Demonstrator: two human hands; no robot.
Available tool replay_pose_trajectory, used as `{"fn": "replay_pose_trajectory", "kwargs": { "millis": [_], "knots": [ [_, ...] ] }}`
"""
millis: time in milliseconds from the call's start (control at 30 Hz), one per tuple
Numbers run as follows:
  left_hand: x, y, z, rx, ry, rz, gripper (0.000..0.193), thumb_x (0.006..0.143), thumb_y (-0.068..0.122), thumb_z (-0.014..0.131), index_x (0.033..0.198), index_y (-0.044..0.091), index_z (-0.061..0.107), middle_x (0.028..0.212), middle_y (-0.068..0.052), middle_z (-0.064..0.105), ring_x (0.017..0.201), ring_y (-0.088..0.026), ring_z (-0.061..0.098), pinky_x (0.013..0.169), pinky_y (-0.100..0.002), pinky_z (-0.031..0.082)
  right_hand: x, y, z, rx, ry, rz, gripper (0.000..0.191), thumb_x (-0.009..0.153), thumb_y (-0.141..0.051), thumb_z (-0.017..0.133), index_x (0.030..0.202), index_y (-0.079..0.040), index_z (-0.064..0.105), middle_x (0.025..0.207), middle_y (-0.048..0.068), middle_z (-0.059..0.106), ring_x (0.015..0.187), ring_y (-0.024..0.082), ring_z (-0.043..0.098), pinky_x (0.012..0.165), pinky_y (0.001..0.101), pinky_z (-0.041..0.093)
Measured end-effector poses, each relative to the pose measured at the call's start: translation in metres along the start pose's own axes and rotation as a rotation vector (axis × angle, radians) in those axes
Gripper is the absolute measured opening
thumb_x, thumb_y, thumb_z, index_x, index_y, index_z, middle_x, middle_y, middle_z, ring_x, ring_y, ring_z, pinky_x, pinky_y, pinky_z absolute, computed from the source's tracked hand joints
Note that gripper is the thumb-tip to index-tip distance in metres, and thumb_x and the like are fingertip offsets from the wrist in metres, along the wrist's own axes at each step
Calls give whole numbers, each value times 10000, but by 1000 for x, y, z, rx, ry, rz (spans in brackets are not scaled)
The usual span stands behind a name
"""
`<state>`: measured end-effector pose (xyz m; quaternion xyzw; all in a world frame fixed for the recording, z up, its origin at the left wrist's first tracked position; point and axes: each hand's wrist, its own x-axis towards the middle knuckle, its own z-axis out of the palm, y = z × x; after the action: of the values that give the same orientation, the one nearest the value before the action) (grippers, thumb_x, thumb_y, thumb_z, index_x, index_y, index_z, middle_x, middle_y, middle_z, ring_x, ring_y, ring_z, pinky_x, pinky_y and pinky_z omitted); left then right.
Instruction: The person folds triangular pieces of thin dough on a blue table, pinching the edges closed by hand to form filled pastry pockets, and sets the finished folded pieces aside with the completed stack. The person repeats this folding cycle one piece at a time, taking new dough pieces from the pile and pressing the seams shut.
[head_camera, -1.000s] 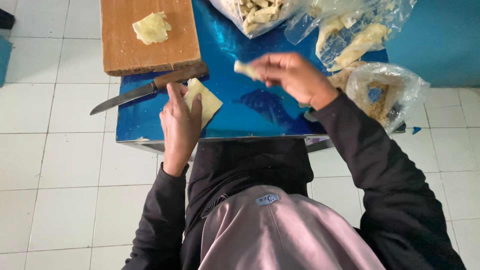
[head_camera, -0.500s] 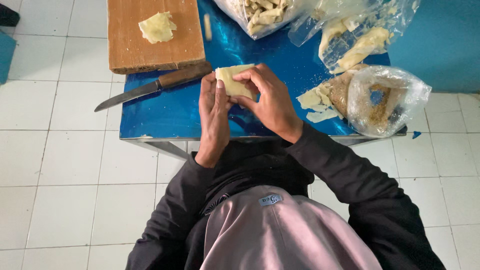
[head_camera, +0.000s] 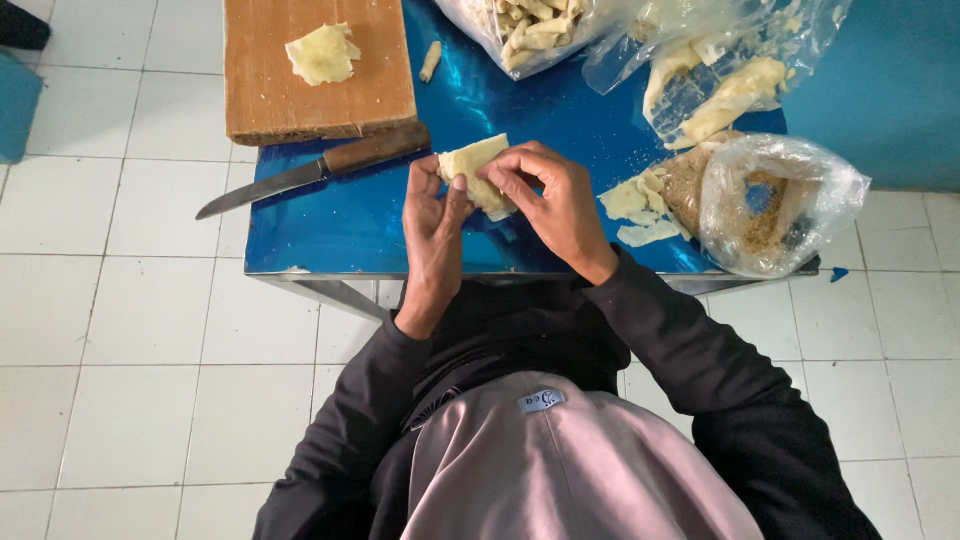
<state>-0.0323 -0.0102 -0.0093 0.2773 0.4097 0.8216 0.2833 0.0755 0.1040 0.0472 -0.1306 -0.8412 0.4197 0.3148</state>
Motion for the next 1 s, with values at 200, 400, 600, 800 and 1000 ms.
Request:
{"fn": "replay_pose_trajectory", "kwargs": {
  "millis": [200,400,600,800,1000],
  "knots": [
    [-6,-7,3,121,-7,121,92,1128,55,547,1203,25,504,1222,-92,591,1092,-104,566,965,-266,490,-2,-5,16,-171,127,-91,234,919,-108,821,1057,-31,648,998,55,671,846,131,693,716,276,560],
    [-8,1,3,18,6,90,105,1080,15,541,1142,59,469,1292,-103,599,1113,-121,572,971,-278,493,-7,23,11,292,53,113,61,1055,-79,677,1091,-31,668,1019,55,685,885,119,657,773,277,550],
    [-7,6,-20,-87,110,-39,51,1098,47,484,1139,62,457,1110,-90,638,976,-128,604,820,-271,495,-15,59,-13,1104,56,462,43,1057,-125,602,1034,-91,613,1081,56,690,997,152,677,915,323,578],
    [-2,20,-51,159,170,38,116,1084,30,497,1198,41,478,1110,-69,655,945,-115,589,793,-267,485,-24,69,-50,1046,167,490,32,1059,-115,602,1064,-87,617,1060,59,713,968,158,698,867,325,584],
    [8,50,-47,1408,151,476,254,1044,104,662,1273,30,580,1203,-120,603,1096,-318,579,910,-427,475,-32,25,-43,-278,176,15,93,1038,-80,700,1072,-4,659,1016,104,746,913,210,725,776,322,572]
  ]
}}
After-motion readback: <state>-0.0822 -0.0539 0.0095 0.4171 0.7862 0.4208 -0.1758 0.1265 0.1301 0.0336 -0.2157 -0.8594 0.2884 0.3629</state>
